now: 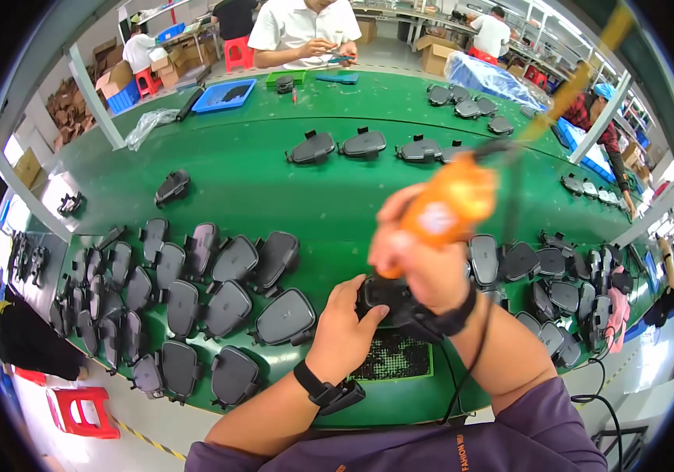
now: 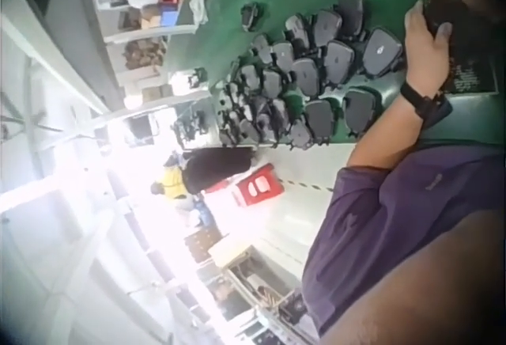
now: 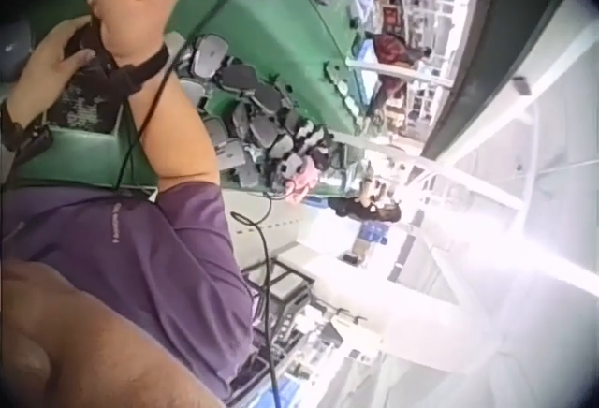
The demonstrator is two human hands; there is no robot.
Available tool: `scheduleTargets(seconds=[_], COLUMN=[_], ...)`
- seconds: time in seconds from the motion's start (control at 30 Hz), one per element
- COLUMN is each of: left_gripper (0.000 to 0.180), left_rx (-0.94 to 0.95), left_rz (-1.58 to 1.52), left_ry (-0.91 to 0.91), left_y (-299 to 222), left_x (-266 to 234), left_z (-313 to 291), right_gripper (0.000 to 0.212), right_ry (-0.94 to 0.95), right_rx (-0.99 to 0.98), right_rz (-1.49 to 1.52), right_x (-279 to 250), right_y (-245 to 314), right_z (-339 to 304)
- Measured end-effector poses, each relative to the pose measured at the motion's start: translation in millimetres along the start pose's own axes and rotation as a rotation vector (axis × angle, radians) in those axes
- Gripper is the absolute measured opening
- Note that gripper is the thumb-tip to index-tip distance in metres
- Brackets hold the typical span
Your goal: The person picks up a car phone mount, places a screw into it by hand, and tightens it using an electric screwdriver. They repeat this process for several mounts, moving finished ones aside and reaching for new ones from the table.
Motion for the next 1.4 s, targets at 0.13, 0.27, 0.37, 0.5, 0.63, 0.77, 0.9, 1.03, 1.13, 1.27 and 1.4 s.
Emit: scheduleTargets(seconds=[0.13, 0.27, 0.37, 0.5, 0.63, 0.77, 0.9, 1.03, 1.13, 1.27, 1.4], left_gripper=[0.053, 0.051, 0.049, 0.048, 0.04, 0.026, 0.024, 0.021, 0.017, 0.011, 0.011], left_rx=[0.036, 0.099, 0.116, 0.322, 0.327, 0.444, 0.522, 0.532, 0.457, 0.327, 0.427], left_rz=[0.065, 0.14, 0.211, 0.452, 0.333, 0.487, 0.501, 0.423, 0.262, 0.26, 0.291], left_ry=[-0.043, -0.052, -0.019, 0.036, 0.582, 0.482, 0.534, 0.509, 0.429, 0.445, 0.418], left_y=[-4, -7, -16, -65, -69, -67, -58, -57, -58, -55, -59], left_x=[-6, -16, -20, -21, 24, 47, 57, 55, 43, 42, 36], left_z=[-6, -1, -2, -7, -35, -43, -40, -36, -27, -33, -33], right_gripper=[0.039, 0.045, 0.048, 0.048, 0.053, 0.055, 0.055, 0.055, 0.054, 0.052, 0.05], right_ry=[-0.007, -0.048, -0.076, 0.026, -0.121, -0.021, 0.089, 0.034, -0.01, -0.013, -0.019], right_rx=[-0.292, -0.308, -0.319, -0.247, -0.294, -0.249, -0.267, -0.206, -0.182, -0.155, -0.133], right_rz=[-0.004, -0.007, -0.05, -0.185, -0.28, -0.303, -0.238, -0.291, -0.223, -0.165, -0.127], right_x=[-20, -39, -52, -56, -62, -67, -67, -62, -57, -55, -49], right_y=[83, 114, 127, 126, 129, 124, 123, 121, 116, 108, 100], right_z=[-49, -86, -101, -102, -99, -96, -94, -90, -88, -89, -87])
Point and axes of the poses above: each hand's wrist, its own z-axis towards the middle knuckle, its own x-axis out of the palm, y = z × x, the point moved 8 cm from there along z, towards the middle knuckle, and after that the axes turned 12 degrees about x, right-handed, at the moved point
